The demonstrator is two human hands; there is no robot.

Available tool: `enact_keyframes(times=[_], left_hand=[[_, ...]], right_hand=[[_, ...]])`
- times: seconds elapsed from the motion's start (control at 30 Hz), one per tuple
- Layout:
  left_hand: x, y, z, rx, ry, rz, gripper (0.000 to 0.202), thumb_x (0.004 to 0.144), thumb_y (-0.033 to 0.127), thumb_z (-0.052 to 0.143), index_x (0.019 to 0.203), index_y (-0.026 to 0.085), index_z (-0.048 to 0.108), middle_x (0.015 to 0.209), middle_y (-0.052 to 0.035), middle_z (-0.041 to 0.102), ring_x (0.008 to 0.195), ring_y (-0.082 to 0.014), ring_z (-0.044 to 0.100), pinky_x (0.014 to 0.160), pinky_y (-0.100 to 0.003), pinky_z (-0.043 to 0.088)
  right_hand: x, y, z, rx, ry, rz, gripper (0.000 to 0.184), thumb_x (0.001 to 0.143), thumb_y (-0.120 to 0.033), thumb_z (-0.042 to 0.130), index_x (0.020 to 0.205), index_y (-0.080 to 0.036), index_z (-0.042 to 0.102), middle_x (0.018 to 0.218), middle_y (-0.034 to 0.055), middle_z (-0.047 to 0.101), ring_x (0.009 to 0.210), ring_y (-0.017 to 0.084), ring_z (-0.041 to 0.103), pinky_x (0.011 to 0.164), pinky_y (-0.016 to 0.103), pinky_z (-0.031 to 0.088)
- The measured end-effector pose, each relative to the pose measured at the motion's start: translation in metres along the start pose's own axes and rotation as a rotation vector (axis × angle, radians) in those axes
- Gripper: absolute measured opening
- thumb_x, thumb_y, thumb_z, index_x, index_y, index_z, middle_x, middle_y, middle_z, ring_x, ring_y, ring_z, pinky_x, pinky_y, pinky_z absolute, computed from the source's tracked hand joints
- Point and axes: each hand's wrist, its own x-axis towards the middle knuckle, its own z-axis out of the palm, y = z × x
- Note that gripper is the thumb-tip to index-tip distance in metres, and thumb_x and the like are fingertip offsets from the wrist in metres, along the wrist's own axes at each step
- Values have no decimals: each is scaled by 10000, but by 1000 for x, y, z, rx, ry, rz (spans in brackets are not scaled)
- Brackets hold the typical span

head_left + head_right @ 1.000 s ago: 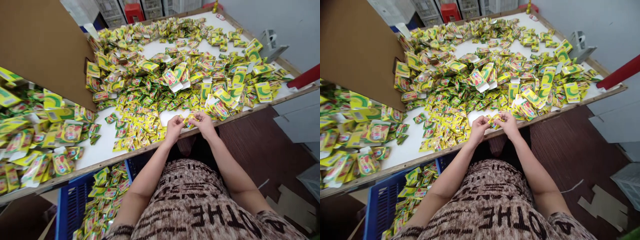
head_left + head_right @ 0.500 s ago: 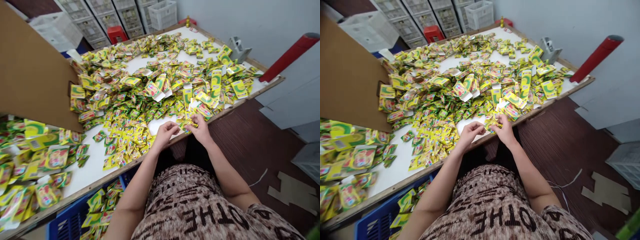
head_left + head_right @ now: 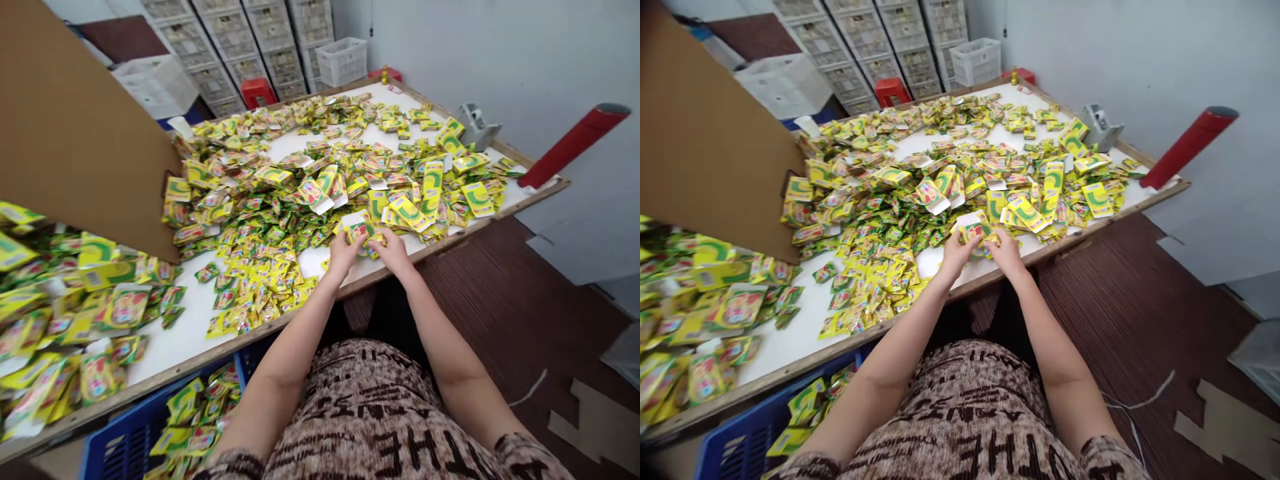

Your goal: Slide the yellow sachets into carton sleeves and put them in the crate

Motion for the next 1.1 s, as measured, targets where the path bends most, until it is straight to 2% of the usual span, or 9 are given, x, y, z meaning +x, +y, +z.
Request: enact_keyframes(times=[0.1,0.17,0.23,0.4,0.6,0.7,0.8,0.97,1.1], left_hand=[[-8,-9,-61,110,125,93,304,696,373,783,839,165,614,743,-5,646,730,-164,600,697,-271,476],[-22,-13,-89,143,98,95,264,713,375,763,770,169,608,686,7,606,710,-160,566,673,-263,450],[-37,-17,-101,125,6,75,277,721,400,753,742,170,601,662,15,576,687,-152,535,656,-259,430],[-62,-26,-94,-109,-108,4,360,729,479,738,806,163,583,722,31,565,691,-120,489,676,-242,413],[-71,-32,-91,-193,-90,27,341,779,435,721,726,165,519,652,62,459,639,-87,398,618,-207,340],[-73,-28,-91,-287,-97,38,321,750,411,759,831,161,575,739,44,549,708,-97,474,688,-208,390],[-76,-24,-91,-413,-152,17,387,721,400,788,973,163,614,886,2,637,827,-133,561,805,-251,444],[-79,-29,-96,-429,-145,23,382,710,365,808,983,156,643,868,-6,631,848,-149,567,829,-271,456],[-79,-31,-98,-427,-181,76,331,721,362,798,943,163,653,883,1,627,880,-148,557,857,-266,441]], right_hand=[[-13,-23,34,140,-91,-75,247,797,-447,633,842,-205,624,710,-2,629,680,183,568,639,290,431],[-18,-37,47,237,28,-131,249,835,-443,623,910,-205,633,773,12,657,714,184,589,657,293,459],[-19,-50,56,298,151,-245,240,878,-419,605,1001,-213,626,893,35,679,797,192,618,729,306,491],[-18,-63,69,85,-17,-628,144,950,-305,531,1001,-225,640,974,78,688,971,236,615,918,380,470],[-17,-79,55,-295,-363,-614,109,909,-181,543,942,-199,645,923,85,686,940,252,572,828,360,441],[-17,-95,46,-471,-539,-657,191,837,-73,552,953,-192,646,909,97,679,920,260,554,773,341,407],[-17,-102,41,-382,-474,-619,316,816,-53,574,1093,-197,621,950,84,687,883,244,583,752,327,411],[-18,-100,42,-235,-386,-749,100,902,-210,601,875,-203,697,880,73,693,890,236,573,818,366,444],[-26,-102,44,-377,-332,-863,169,899,-334,638,832,-222,747,1173,105,652,1163,319,466,961,496,374]])
